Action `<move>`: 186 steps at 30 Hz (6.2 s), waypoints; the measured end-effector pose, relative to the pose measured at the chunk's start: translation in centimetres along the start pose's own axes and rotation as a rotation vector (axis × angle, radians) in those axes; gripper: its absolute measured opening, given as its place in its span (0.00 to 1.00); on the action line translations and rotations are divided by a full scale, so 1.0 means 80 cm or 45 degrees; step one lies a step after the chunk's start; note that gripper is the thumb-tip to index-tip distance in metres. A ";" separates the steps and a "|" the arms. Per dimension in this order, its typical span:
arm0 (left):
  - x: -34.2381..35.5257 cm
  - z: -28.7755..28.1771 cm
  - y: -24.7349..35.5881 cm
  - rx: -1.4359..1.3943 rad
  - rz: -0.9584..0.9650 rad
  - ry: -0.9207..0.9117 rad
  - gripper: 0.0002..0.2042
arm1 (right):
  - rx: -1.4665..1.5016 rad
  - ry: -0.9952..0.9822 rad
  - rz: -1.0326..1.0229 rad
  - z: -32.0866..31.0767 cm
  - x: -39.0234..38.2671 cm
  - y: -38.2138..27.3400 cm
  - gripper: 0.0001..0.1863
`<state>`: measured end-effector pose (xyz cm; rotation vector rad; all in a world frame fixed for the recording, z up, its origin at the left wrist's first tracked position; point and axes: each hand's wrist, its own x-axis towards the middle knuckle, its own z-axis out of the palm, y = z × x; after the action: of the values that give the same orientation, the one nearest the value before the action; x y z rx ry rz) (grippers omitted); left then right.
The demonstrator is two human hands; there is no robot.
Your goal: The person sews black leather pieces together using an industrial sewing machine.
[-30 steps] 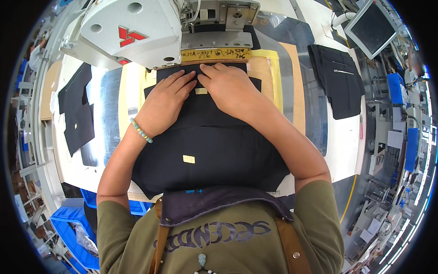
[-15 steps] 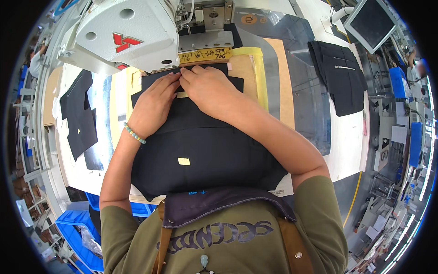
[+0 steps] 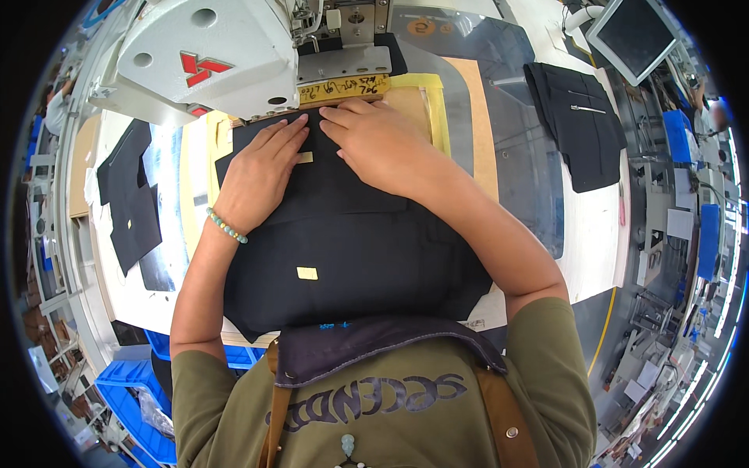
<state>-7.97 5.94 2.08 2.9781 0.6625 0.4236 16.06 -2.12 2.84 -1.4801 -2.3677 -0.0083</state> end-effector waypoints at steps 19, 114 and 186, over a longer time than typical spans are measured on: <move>0.003 0.003 -0.003 0.002 -0.011 -0.002 0.21 | -0.091 -0.112 0.191 -0.030 -0.056 0.008 0.21; -0.099 -0.067 -0.027 -1.996 -1.043 0.163 0.21 | 1.922 0.260 1.060 -0.072 -0.096 0.043 0.33; -0.015 -0.013 0.125 -0.858 -0.211 -0.700 0.20 | 0.311 0.675 2.605 -0.172 -0.889 -0.216 0.29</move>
<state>-5.21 -3.63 3.94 2.2209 0.5505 -0.1643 33.00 -74.46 -2.07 -2.4623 0.1863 0.3012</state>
